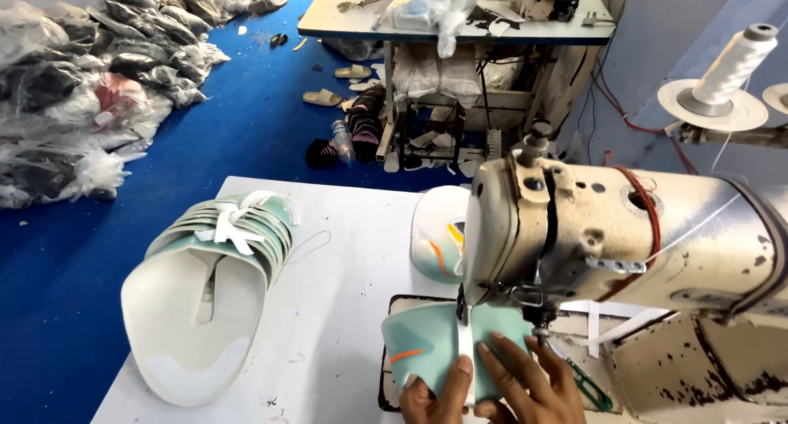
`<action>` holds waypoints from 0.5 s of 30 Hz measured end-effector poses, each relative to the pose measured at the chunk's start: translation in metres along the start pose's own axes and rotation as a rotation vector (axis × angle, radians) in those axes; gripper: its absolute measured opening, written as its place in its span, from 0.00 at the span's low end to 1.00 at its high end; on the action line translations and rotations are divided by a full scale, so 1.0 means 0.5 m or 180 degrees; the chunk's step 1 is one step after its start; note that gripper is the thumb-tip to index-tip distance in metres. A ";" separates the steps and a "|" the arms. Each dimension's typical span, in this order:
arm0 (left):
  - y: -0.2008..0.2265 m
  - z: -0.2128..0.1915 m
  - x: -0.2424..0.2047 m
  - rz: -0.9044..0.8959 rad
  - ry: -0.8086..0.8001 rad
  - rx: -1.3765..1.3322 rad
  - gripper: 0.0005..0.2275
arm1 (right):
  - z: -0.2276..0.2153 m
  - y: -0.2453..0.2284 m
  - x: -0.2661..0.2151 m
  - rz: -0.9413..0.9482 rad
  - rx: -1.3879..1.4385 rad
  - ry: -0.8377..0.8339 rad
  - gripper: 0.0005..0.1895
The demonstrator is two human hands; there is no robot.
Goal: Stitch reinforcement strips onto light green shoe upper components using an industrial sewing machine.
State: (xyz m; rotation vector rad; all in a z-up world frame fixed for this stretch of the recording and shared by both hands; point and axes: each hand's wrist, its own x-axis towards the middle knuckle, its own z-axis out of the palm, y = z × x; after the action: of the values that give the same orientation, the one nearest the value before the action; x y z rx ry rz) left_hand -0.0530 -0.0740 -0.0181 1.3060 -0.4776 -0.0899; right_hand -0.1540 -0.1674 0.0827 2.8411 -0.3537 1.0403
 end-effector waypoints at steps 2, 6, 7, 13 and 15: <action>0.064 -0.003 0.040 -0.1052 -0.0076 -0.0469 0.11 | 0.008 0.015 0.000 0.0021 0.0030 -0.0024 0.31; 0.102 -0.002 0.079 -0.2029 -0.0394 -0.1122 0.15 | 0.014 0.037 0.017 -0.0033 0.0115 -0.0218 0.33; 0.109 0.002 0.087 -0.2019 -0.0394 -0.1122 0.15 | 0.014 0.038 0.024 -0.0037 0.0114 -0.0209 0.33; 0.144 0.015 0.112 -0.2238 -0.0216 -0.1370 0.12 | 0.009 0.027 0.053 0.0189 0.0326 -0.0441 0.34; 0.162 0.014 0.117 -0.2359 -0.0227 -0.1186 0.11 | 0.005 0.015 0.054 0.0487 0.0291 -0.0390 0.33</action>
State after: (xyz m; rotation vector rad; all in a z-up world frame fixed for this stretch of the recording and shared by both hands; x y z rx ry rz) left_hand -0.0194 -0.0773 0.0764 1.0538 -0.0081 -0.8069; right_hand -0.1345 -0.1798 0.0983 3.0085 -0.5560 0.9315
